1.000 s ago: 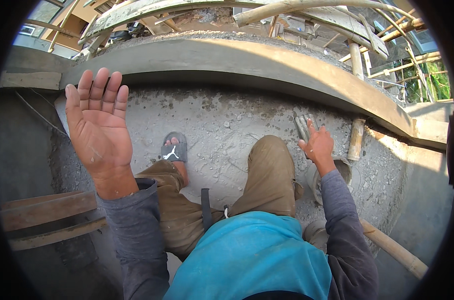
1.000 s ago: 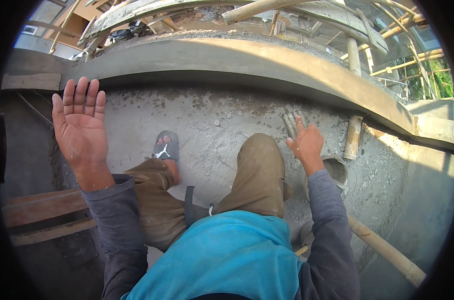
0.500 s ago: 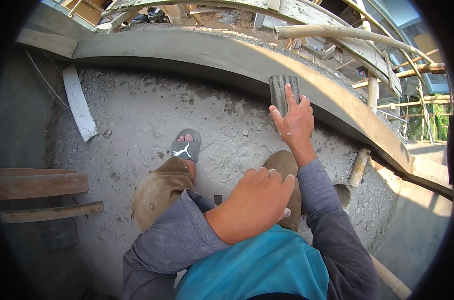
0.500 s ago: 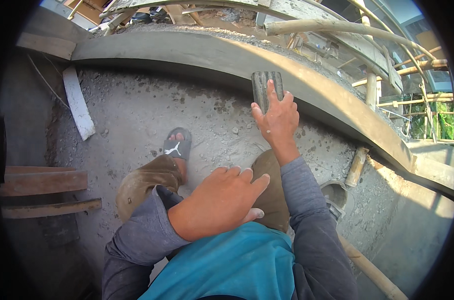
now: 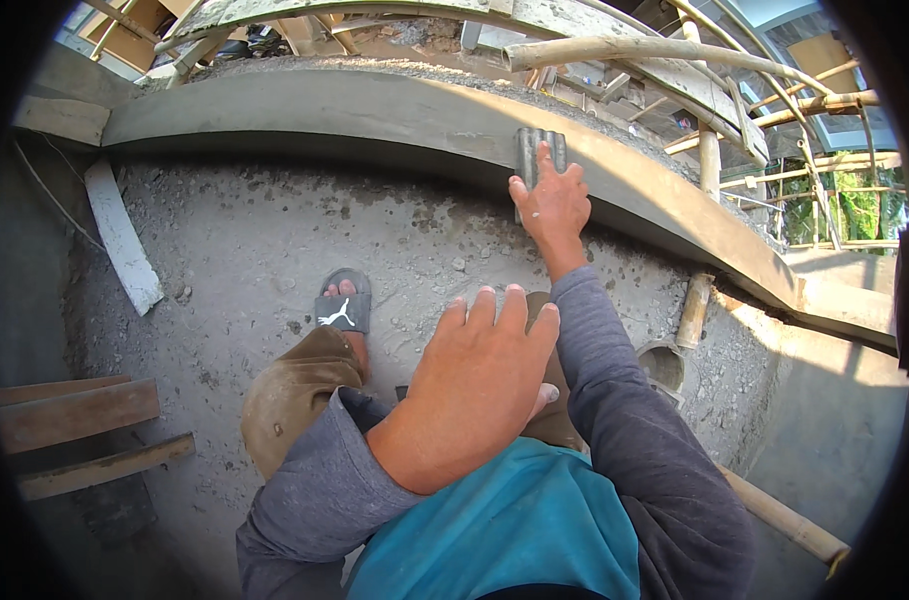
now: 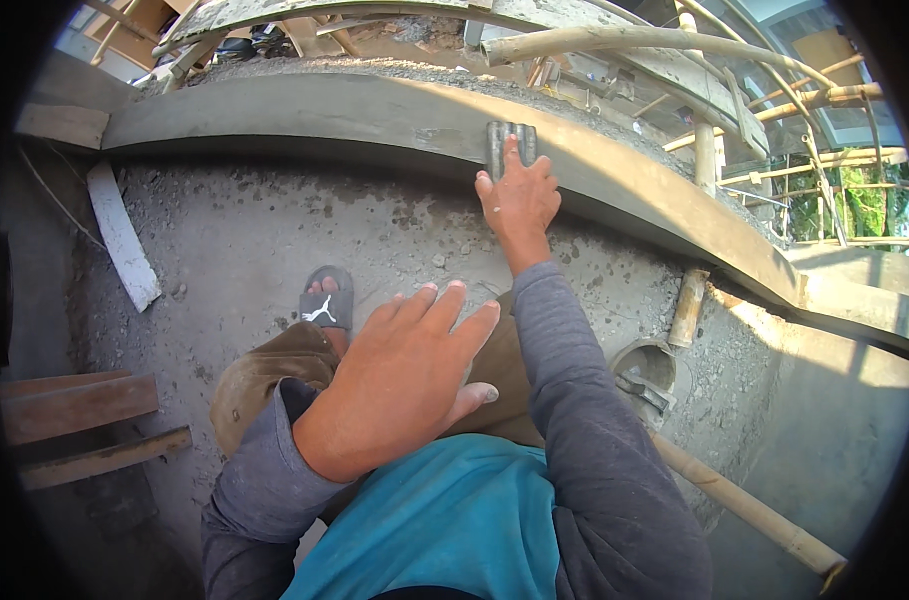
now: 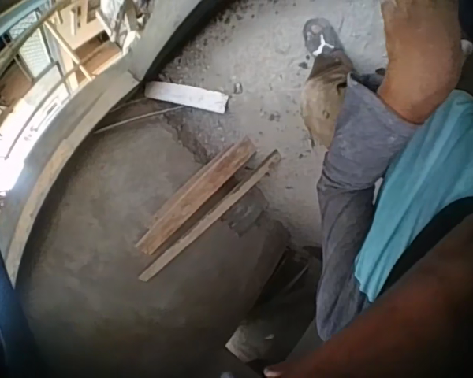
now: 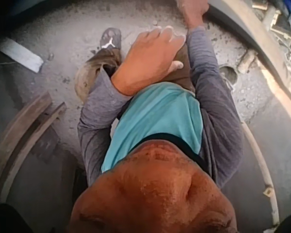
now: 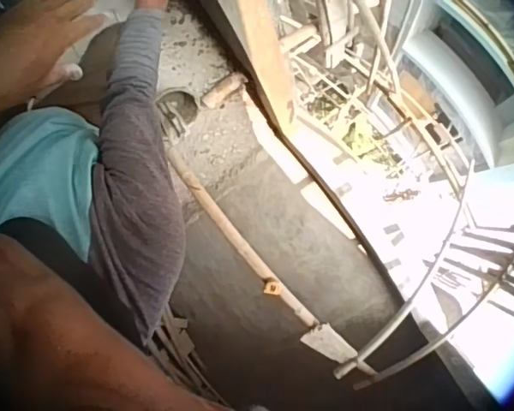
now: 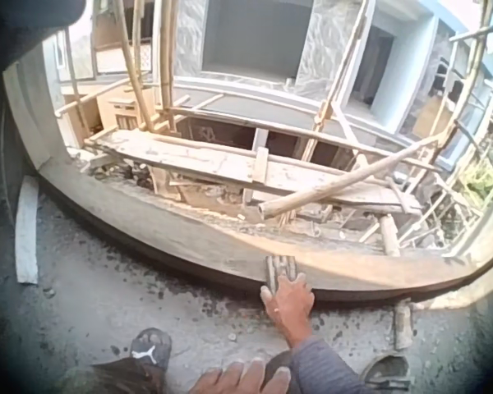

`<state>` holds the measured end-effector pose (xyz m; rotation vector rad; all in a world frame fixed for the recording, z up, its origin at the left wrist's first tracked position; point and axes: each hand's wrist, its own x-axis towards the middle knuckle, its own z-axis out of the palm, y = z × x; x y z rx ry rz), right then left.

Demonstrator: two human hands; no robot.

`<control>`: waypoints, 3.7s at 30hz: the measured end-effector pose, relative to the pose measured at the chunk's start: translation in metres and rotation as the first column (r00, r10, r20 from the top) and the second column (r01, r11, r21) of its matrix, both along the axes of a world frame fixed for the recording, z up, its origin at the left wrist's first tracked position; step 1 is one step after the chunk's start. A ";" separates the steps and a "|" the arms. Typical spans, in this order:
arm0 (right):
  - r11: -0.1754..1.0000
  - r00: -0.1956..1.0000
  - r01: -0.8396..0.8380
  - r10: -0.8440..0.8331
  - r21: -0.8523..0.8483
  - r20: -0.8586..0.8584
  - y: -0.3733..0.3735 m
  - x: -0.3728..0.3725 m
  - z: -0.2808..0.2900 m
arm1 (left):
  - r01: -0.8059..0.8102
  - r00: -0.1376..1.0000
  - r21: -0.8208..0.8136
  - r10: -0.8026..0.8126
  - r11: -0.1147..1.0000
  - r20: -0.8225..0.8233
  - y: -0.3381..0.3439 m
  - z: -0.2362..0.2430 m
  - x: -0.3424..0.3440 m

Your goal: The person uses a rectangular float to smooth the surface of a curved concrete ledge, repeatedly dipping the tool into a bucket of slurry and running it along the edge.

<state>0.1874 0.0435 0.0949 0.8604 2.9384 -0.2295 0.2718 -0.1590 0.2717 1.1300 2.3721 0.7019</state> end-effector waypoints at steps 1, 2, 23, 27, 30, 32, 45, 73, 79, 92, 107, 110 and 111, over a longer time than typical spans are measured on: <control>0.997 0.997 0.070 -0.070 0.037 -0.013 0.027 0.010 -0.001 | -0.002 1.000 0.005 0.002 1.000 0.002 -0.001 0.002 -0.001; 0.985 0.988 0.156 -0.156 0.070 -0.007 0.058 0.020 -0.003 | -0.003 1.000 -0.011 0.003 1.000 -0.012 -0.003 0.005 -0.002; 0.954 0.958 0.285 -0.284 0.092 -0.032 0.089 0.039 -0.004 | -0.024 0.999 -0.035 0.023 0.999 -0.038 0.001 0.011 -0.009; 0.898 0.908 0.419 -0.413 0.132 -0.073 0.126 0.061 0.016 | 0.013 1.000 -0.054 -0.013 0.998 0.006 0.006 0.010 -0.008; 0.982 0.966 0.181 -0.170 0.044 -0.194 0.069 0.046 0.009 | 0.028 1.000 -0.061 -0.028 0.998 0.005 0.016 0.007 -0.011; 0.999 0.985 0.017 -0.024 -0.042 -0.168 0.020 0.032 0.004 | 0.029 0.999 -0.066 -0.030 0.997 -0.011 0.018 -0.002 -0.013; 0.860 0.874 0.479 -0.487 0.177 -0.001 0.213 0.108 0.015 | -0.026 0.999 -0.132 0.020 0.991 -0.046 0.025 -0.005 -0.020; 0.997 0.983 0.075 -0.072 0.012 -0.169 0.169 0.110 -0.003 | -0.055 0.998 -0.222 0.059 0.974 0.008 0.045 -0.039 -0.056; 0.874 0.885 0.465 -0.454 0.143 -0.106 0.263 0.137 -0.014 | -0.063 0.998 -0.246 0.064 0.967 -0.004 0.043 -0.027 -0.047; 0.891 0.946 -0.307 0.249 -0.334 -0.205 -0.089 -0.051 -0.003 | -0.037 0.999 -0.217 0.044 0.976 0.031 0.021 -0.002 -0.026; 0.981 0.978 -0.087 0.051 -0.174 -0.202 -0.015 -0.030 -0.009 | -0.012 1.000 -0.094 0.011 0.996 -0.010 -0.012 0.011 -0.026; 0.802 0.871 -0.455 0.312 -0.387 -0.379 -0.105 -0.023 -0.013 | -0.008 0.998 -0.068 0.004 0.998 -0.057 -0.009 0.010 -0.028; 0.752 0.870 -0.455 0.262 -0.477 -0.417 -0.126 -0.015 -0.009 | -0.024 0.998 -0.040 0.022 0.999 -0.054 -0.008 0.012 -0.029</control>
